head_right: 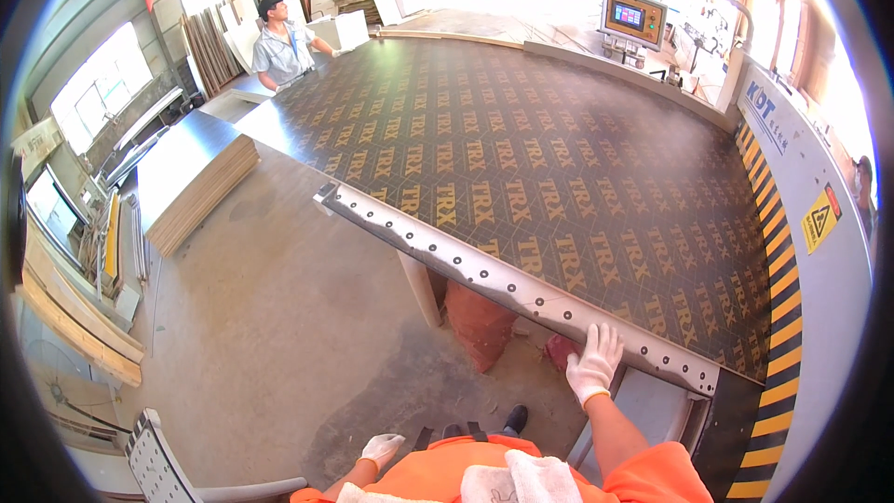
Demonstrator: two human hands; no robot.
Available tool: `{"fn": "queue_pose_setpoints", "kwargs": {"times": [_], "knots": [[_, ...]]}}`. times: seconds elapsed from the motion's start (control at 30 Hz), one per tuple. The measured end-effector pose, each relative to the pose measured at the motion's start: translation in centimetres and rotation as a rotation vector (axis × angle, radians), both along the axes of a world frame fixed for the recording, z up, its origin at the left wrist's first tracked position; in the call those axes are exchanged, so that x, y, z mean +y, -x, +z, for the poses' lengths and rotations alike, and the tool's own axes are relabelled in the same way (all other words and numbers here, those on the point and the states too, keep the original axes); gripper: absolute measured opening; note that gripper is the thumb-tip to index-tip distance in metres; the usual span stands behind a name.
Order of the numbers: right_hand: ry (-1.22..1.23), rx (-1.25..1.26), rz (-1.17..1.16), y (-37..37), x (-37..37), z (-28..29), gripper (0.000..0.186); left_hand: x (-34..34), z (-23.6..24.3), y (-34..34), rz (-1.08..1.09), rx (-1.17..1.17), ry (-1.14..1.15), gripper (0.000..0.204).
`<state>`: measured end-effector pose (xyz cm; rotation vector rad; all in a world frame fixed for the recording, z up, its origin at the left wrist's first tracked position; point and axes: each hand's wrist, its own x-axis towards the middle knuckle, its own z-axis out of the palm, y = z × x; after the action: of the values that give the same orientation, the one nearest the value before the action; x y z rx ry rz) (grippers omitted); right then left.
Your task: The person feeds a large wooden panel into a cutting machine with a coworker, unloads and stacks the cut pieces onto piles, and retrieves another panel from a stack to load into the machine.
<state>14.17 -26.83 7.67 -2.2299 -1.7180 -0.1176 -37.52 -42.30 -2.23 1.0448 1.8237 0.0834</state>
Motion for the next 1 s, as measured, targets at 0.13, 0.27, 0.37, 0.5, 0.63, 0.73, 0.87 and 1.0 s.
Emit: {"fn": "queue_pose_setpoints", "kwargs": {"times": [0.13, 0.27, 0.37, 0.5, 0.63, 0.73, 0.87, 1.0], "knots": [[-0.01, -0.008, 0.001, -0.1, 0.0, -0.3, 0.095, -0.3, 0.1, -0.1, -0.009, -0.008, 0.01, 0.057], [-0.009, -0.01, -0.002, 0.0, 0.0, -0.2, 0.095, -0.6, 0.6, 0.0, 0.015, -0.002, -0.004, 0.056], [0.0, 0.0, 0.001, 0.1, -0.1, 0.2, 0.095, -0.6, 0.7, 0.2, 0.007, 0.011, 0.005, 0.054], [0.018, 0.017, 0.012, 0.1, -0.2, 0.5, 0.091, -0.5, 0.6, 0.2, 0.002, 0.02, 0.018, 0.055], [-0.003, 0.009, 0.028, 0.2, -0.2, 0.8, 0.089, -0.3, 0.6, -0.4, -0.013, 0.033, 0.046, 0.055], [0.034, 0.067, 0.046, -0.4, -0.4, 1.3, 0.088, 0.4, 1.0, -1.3, -0.025, 0.044, 0.062, 0.055], [0.044, 0.3, 0.127, -3.6, -0.7, 3.0, 0.074, 1.9, 1.4, -2.9, -0.026, 0.023, 0.056, 0.056], [-0.167, 0.444, 0.105, -11.1, -0.5, 5.1, 0.048, 3.6, 1.5, -5.0, -0.076, 0.045, 0.047, 0.057]]}}
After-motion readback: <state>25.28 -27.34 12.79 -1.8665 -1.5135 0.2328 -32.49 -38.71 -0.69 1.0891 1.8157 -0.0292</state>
